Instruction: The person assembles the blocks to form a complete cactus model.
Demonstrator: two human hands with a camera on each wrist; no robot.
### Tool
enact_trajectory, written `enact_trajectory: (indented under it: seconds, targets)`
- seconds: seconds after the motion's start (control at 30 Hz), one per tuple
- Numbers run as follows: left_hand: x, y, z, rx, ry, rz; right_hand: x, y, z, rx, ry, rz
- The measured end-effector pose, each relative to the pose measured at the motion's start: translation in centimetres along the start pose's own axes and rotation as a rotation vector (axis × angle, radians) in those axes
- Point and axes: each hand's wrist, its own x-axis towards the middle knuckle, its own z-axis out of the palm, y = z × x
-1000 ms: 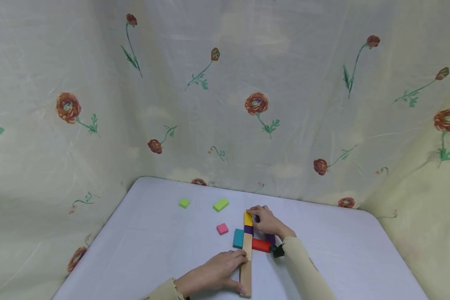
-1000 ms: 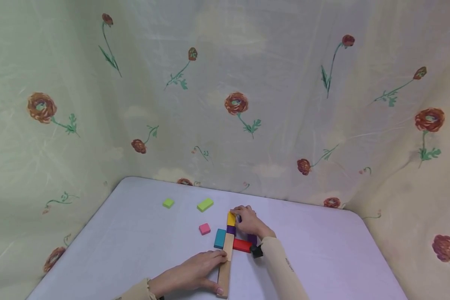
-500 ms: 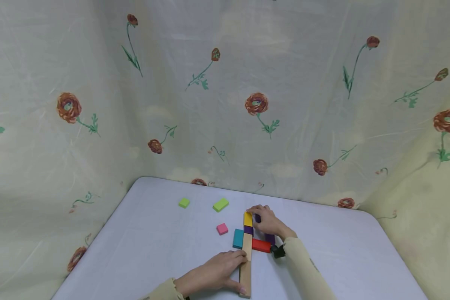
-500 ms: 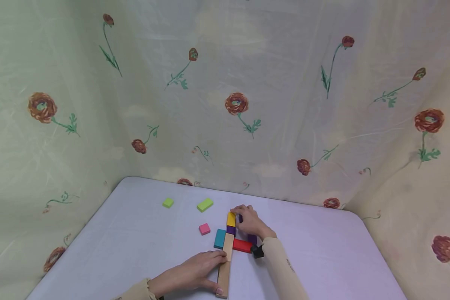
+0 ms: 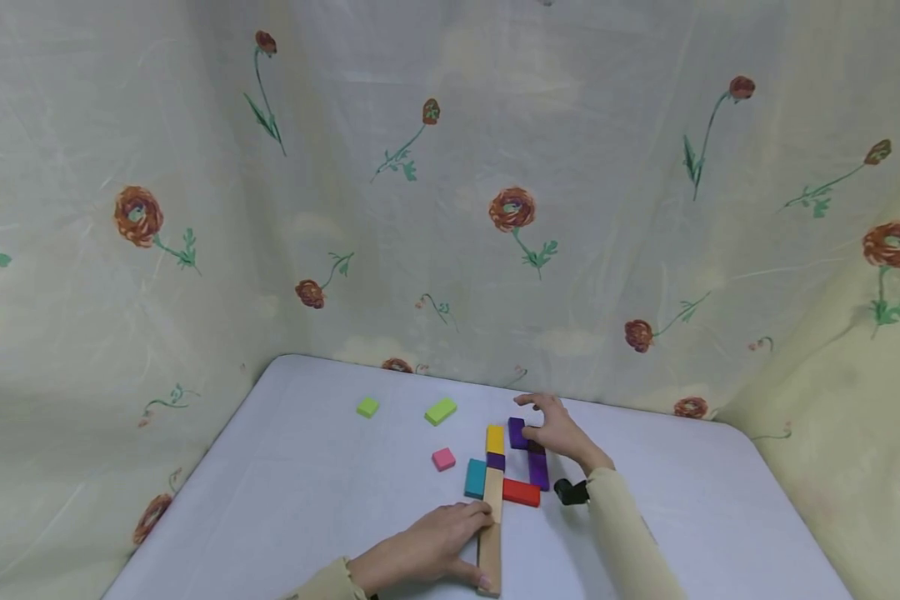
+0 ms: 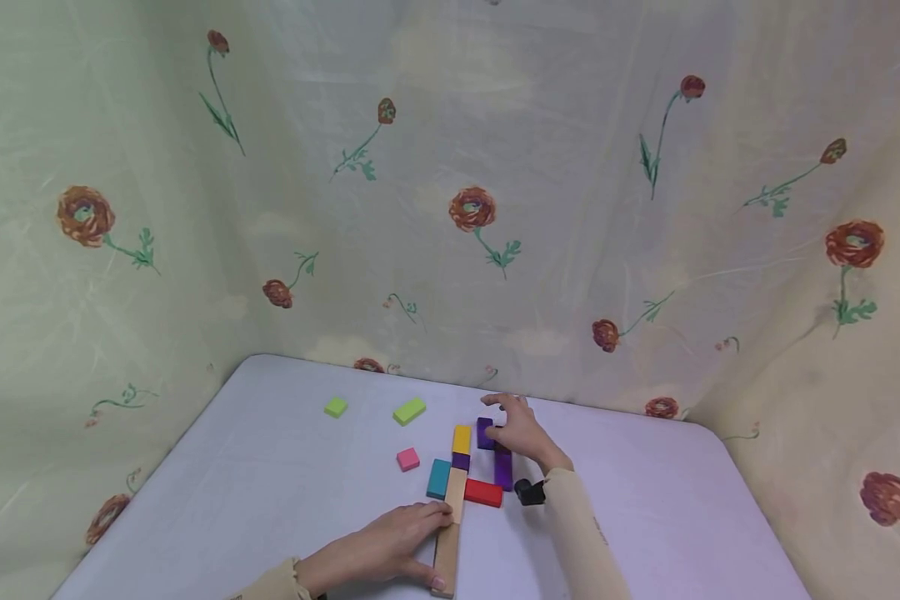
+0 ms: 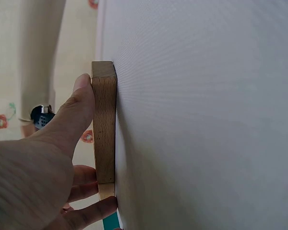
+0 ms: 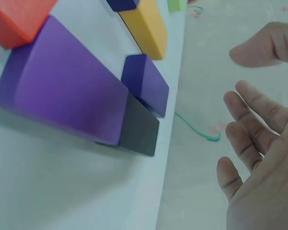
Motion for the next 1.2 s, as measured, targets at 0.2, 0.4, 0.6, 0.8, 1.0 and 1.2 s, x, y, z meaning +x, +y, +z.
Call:
enact_trajectory:
  seconds: [0.2, 0.4, 0.6, 0.8, 1.0, 1.2]
  targets:
    - [0.0, -0.2, 0.0, 0.004, 0.007, 0.007, 0.1, 0.3, -0.5, 0.035, 0.002, 0.06]
    - [0.0, -0.1, 0.1, -0.013, -0.003, 0.0, 0.1, 1.2, -0.2, 0.028, -0.023, 0.086]
    - [0.1, -0.1, 0.2, -0.01, -0.005, -0.004, 0.3, 2.1, 0.5, -0.018, -0.045, 0.109]
    - [0.1, -0.1, 0.1, -0.018, -0.008, 0.001, 0.4, 2.6, 1.1, -0.069, -0.045, 0.125]
    - [0.1, -0.1, 0.0, -0.014, -0.014, 0.002, 0.6, 3.1, 1.5, -0.088, -0.036, 0.112]
    - [0.0, 0.0, 0.0, -0.016, -0.019, -0.007, 0.8, 3.3, 1.8, -0.118, -0.042, 0.121]
